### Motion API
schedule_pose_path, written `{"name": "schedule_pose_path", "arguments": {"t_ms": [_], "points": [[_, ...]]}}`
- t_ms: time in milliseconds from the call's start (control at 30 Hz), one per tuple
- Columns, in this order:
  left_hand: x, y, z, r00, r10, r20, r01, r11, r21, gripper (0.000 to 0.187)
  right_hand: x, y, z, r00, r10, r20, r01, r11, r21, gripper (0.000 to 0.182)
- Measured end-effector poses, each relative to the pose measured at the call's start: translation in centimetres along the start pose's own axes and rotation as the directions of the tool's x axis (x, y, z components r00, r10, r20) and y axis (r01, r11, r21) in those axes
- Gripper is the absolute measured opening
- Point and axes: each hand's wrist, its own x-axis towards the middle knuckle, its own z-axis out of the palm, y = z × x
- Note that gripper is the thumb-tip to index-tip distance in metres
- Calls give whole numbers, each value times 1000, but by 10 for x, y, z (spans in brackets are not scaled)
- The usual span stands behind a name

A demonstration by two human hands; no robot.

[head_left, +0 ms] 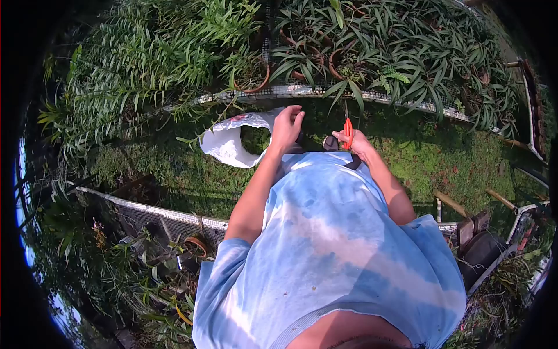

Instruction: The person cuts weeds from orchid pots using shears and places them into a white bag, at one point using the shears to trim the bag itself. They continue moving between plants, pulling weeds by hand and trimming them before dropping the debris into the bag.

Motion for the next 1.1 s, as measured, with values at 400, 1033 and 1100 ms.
{"name": "schedule_pose_path", "arguments": {"t_ms": [400,1033,1100], "points": [[202,19,60,800,428,421,-599,606,523,47,-52,-8,40,924,-154,-351,220,963,157,33],[226,36,17,899,286,330,-363,911,198,23,-62,14,37,877,-85,-472,212,951,223,38],[220,46,5,905,263,333,-323,936,138,24,-59,12,36,885,-96,-457,214,953,214,37]]}}
